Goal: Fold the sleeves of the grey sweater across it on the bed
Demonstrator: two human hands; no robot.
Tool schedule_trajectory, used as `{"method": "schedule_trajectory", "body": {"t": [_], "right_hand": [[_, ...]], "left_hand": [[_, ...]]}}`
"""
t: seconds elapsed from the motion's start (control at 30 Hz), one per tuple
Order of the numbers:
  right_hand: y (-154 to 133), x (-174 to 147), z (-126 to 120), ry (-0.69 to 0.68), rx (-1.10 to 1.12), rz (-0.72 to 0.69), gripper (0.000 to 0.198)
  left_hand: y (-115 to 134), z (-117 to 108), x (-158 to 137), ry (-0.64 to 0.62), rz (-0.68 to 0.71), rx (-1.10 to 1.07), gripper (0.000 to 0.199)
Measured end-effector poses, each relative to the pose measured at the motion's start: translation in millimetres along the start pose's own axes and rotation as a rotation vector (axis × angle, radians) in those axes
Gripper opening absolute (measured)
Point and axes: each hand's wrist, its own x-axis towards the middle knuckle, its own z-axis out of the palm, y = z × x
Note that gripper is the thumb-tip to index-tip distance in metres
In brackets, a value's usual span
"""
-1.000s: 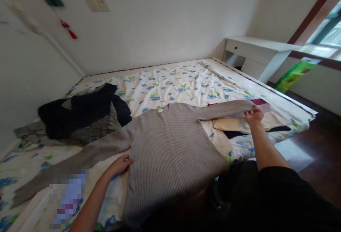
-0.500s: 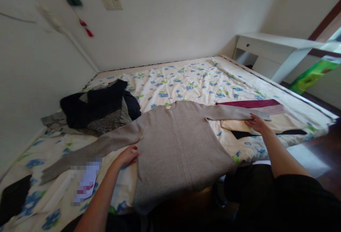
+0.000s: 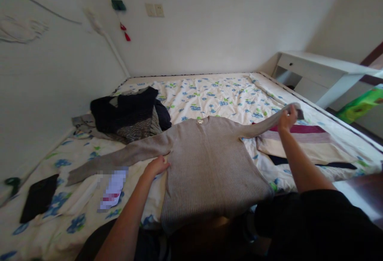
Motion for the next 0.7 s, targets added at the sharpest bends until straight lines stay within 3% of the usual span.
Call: {"method": "schedule_trajectory", "body": {"t": [0.07, 0.17, 0.27, 0.33, 0.43, 0.57, 0.7], "right_hand": [[-40.8, -49.3, 44.8, -0.175, -0.063, -0.204, 0.066], [-79.4, -165.1, 94.2, -0.586, -0.185, -0.463, 0.074], [-76.5, -278.7, 101.9, -1.157, -0.346, -0.776, 0.071], [-55.3, -322.2, 87.2, -1.370, -0.501, -0.837, 0.070], [-15.7, -322.8, 55.2, -1.451, -0.643, -0.801, 0.066], [23.1, -249.0, 21.3, -1.331, -0.786, -0.760, 0.057], [51.2, -185.6, 7.4, -1.161, -0.977, -0.583, 0.061]], "left_hand": [[1.6, 0.4, -1.6, -0.016, 0.018, -0.010, 0.031], [4.3, -1.5, -5.6, -0.045, 0.056, -0.017, 0.029], [6.0, -4.2, -9.8, -0.068, 0.055, 0.002, 0.030], [6.9, -3.4, -11.6, -0.082, 0.061, 0.030, 0.031], [11.9, 3.2, -13.6, -0.016, 0.092, 0.095, 0.034], [31.0, 11.0, -16.6, 0.197, 0.117, 0.193, 0.048], [50.8, 11.2, -12.8, 0.362, 0.219, 0.220, 0.053]]}}
